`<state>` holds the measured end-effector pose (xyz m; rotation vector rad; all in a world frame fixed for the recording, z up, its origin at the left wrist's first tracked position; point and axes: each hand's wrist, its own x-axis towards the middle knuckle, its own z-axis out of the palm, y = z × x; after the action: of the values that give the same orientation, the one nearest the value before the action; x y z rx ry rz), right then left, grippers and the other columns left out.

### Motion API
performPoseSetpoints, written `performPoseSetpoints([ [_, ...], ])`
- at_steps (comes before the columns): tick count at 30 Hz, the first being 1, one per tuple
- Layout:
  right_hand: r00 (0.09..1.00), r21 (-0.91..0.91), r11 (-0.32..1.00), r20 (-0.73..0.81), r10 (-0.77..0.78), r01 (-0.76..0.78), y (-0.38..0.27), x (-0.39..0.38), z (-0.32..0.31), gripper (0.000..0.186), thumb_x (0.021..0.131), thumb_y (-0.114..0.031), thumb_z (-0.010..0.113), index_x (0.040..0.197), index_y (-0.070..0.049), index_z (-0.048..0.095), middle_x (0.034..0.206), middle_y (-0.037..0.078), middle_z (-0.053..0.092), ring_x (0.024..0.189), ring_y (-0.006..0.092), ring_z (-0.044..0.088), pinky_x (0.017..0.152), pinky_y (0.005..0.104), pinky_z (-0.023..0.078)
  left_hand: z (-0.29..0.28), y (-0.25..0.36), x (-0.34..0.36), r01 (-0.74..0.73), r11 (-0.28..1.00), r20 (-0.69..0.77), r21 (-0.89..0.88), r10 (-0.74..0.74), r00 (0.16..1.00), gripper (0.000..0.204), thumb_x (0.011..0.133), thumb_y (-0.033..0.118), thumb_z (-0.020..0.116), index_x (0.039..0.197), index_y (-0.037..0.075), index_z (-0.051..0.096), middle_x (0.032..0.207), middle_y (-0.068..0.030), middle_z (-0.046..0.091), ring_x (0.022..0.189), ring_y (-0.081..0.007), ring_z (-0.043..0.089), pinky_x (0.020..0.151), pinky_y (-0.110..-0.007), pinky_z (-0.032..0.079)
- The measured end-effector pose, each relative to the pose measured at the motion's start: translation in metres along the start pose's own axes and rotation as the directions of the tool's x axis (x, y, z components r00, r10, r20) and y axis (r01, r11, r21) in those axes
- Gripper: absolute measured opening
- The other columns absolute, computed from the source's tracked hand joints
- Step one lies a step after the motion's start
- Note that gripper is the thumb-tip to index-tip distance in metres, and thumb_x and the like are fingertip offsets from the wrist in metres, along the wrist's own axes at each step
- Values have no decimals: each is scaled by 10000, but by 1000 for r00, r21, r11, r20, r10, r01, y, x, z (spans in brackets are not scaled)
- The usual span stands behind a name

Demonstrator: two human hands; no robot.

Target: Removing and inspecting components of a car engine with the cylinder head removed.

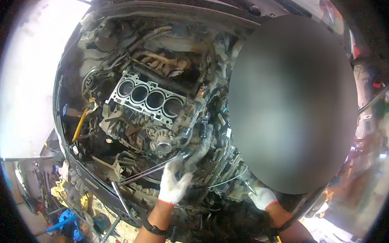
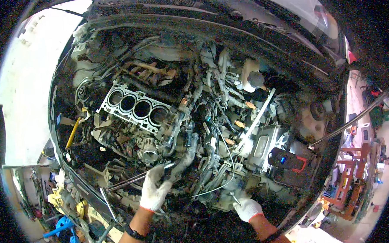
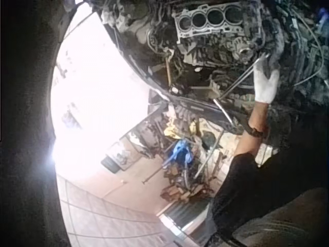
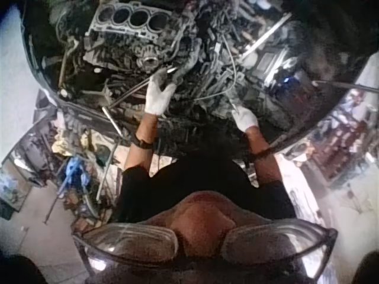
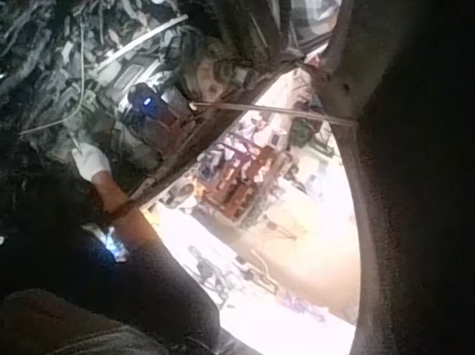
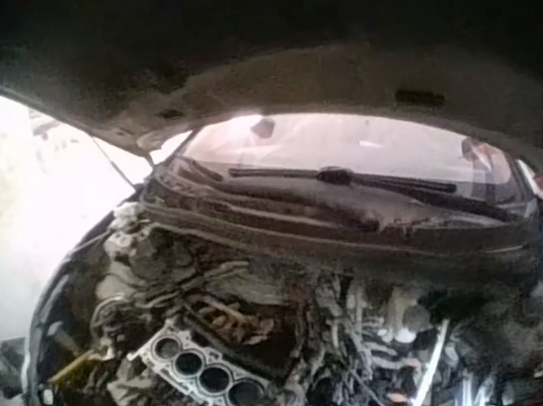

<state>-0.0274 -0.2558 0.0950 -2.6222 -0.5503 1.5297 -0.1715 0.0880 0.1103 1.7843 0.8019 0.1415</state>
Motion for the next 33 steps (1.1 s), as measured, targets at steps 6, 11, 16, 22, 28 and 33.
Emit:
performPoseSetpoints([
  [6, 958, 113, 952, -85, -275, 284, -16, -116, -65, 324, 1010, -379, 619, 1054, -75, 723, 961, 228, 717, 881, 418, 698, 771, 470, 547, 14, 58, -68, -94, 994, 169, -50, 102, 980, 587, 892, 212, 778, 1391, -16, 571, 1351, -205, 607, 1239, -329, 617, 1079, -416, 484],
  [11, 852, 408, 776, -12, -523, 482, -50, -188, -69, 264, 1017, -286, 656, 986, -33, 724, 798, 146, 691, 698, 228, 656, 669, 380, 519, 30, 109, -131, -333, 943, 669, -15, 257, 698, 390, 1005, 226, 638, 1306, -18, 592, 1283, -173, 657, 1239, -310, 611, 1078, -436, 463],
  [16, 917, 941, 248, -124, -380, 231, -84, -234, -9, 107, 1018, -147, 657, 953, -70, 619, 756, -73, 507, 681, 67, 492, 620, 275, 430, 69, 120, -228, 128, 802, 335, -583, 94, 938, 313, 1110, 215, 468, 1269, -16, 607, 1102, -140, 677, 1046, -239, 613, 974, -373, 487],
  [22, 824, 944, 178, -140, -550, 279, -116, -280, 37, 162, 1002, -40, 647, 1160, -32, 611, 992, -5, 628, 890, 85, 585, 821, 241, 509, 39, 106, -281, -295, 914, 49, -278, 320, 946, 436, 1115, 175, 430, 1487, -52, 452, 1366, -174, 528, 1241, -267, 529, 1100, -374, 422],
  [28, 793, 958, 16, -226, -565, 285, -144, -282, 63, 251, 936, 72, 629, 1128, -60, 534, 1165, 84, 609, 950, 167, 660, 756, 319, 582, -90, 156, -311, -325, 946, 7, -4, 325, 946, 537, 888, 147, 730, 1341, -42, 514, 1240, -211, 574, 1137, -346, 607, 1033, -435, 483],
  [33, 896, 949, -1, -298, -329, 315, -205, -276, 61, 256, 952, 39, 599, 1185, -59, 560, 1276, 130, 584, 1090, 260, 684, 898, 465, 632, -257, 189, -308, -808, 565, 372, 169, 722, 583, 248, 832, 151, 726, 1019, -2, 675, 852, -113, 641, 891, -297, 670, 867, -399, 542],
])
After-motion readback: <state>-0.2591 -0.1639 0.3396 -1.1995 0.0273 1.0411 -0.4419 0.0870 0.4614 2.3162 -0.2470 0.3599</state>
